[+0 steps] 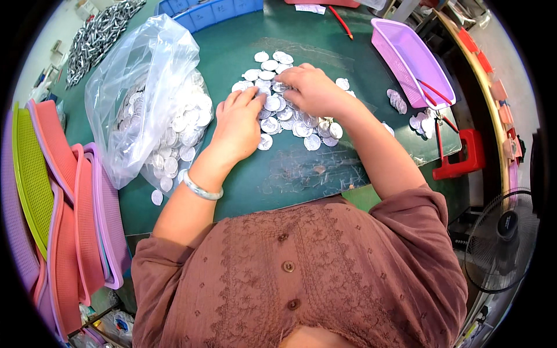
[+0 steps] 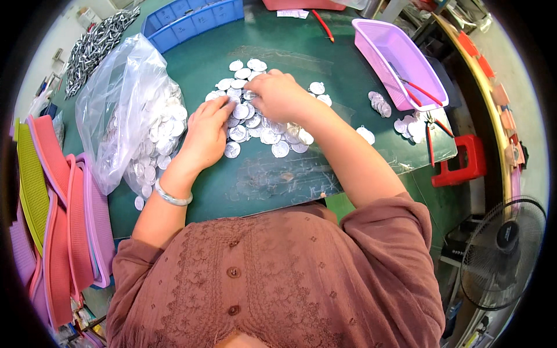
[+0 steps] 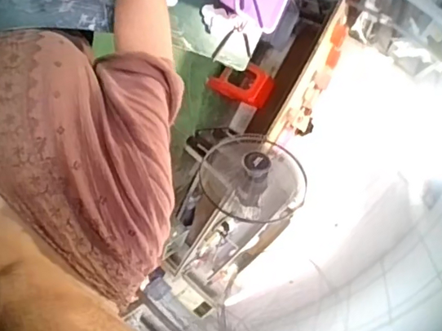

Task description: The person sits at a green workbench and assembles small, round, silver-colored metal pieces by hand. They pick up individual components from a pile on the table, fit them together, and place the finished items back onto the surface. A plastic bag containing more parts and a purple basket are visible nearby.

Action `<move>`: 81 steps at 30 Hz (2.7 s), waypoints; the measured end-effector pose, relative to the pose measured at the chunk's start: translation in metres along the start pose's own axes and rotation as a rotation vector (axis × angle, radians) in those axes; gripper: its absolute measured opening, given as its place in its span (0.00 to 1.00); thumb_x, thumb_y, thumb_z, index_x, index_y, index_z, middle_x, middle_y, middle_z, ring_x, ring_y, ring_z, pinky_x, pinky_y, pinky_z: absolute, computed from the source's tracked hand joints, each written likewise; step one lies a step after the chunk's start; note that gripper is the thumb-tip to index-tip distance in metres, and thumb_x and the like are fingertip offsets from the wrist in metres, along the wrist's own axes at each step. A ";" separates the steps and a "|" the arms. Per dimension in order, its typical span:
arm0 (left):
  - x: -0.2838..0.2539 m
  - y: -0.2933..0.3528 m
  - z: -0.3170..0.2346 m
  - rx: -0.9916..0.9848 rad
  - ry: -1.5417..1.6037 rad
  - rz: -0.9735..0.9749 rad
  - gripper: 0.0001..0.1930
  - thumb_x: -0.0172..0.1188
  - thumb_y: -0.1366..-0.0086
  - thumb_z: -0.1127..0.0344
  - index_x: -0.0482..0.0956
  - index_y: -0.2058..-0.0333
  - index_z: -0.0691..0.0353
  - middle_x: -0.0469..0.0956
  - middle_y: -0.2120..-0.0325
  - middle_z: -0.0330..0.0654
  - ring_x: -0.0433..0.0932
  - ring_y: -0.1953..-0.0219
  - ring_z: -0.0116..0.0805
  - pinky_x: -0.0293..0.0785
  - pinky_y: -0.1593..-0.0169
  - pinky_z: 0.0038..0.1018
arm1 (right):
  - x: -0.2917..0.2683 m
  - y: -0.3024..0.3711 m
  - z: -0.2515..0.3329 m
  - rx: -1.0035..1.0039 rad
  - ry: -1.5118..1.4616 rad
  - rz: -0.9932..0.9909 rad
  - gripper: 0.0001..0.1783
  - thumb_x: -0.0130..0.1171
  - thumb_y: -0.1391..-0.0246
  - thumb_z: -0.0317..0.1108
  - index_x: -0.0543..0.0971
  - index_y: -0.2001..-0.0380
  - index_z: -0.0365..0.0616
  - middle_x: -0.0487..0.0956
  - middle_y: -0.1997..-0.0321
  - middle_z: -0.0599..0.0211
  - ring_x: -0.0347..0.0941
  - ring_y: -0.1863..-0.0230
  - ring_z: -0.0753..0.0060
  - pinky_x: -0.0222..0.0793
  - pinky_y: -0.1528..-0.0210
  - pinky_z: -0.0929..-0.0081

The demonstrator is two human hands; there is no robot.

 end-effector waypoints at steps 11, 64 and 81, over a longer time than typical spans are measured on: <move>-0.004 -0.002 -0.002 0.018 0.124 -0.072 0.13 0.47 0.50 0.79 0.74 0.65 0.65 0.72 0.63 0.47 0.68 0.57 0.47 0.62 0.53 0.35 | -0.004 0.006 0.008 -0.034 0.031 -0.037 0.08 0.57 0.65 0.31 0.73 0.77 0.41 0.72 0.73 0.66 0.66 0.66 0.62 0.60 0.61 0.69; -0.002 0.000 0.004 -0.677 1.537 -0.114 0.06 0.52 0.41 0.69 0.72 0.68 0.66 0.74 0.74 0.40 0.72 0.75 0.24 0.70 0.70 0.19 | -0.003 0.012 0.029 0.435 -1.204 0.066 0.10 0.51 0.52 0.28 0.73 0.66 0.35 0.75 0.77 0.67 0.68 0.78 0.81 0.66 0.75 0.84; -0.004 0.000 -0.003 -0.753 1.515 0.051 0.06 0.51 0.43 0.70 0.73 0.69 0.65 0.75 0.77 0.40 0.74 0.77 0.25 0.71 0.73 0.18 | -0.002 0.013 0.022 0.554 -1.480 0.043 0.07 0.52 0.53 0.27 0.71 0.69 0.35 0.75 0.76 0.61 0.70 0.78 0.75 0.67 0.75 0.79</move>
Point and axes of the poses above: each hand's wrist, its own y-axis away from the middle knuckle, its own x-axis out of the palm, z = x × y, the point moved 2 cm from there along -y, towards the middle knuckle
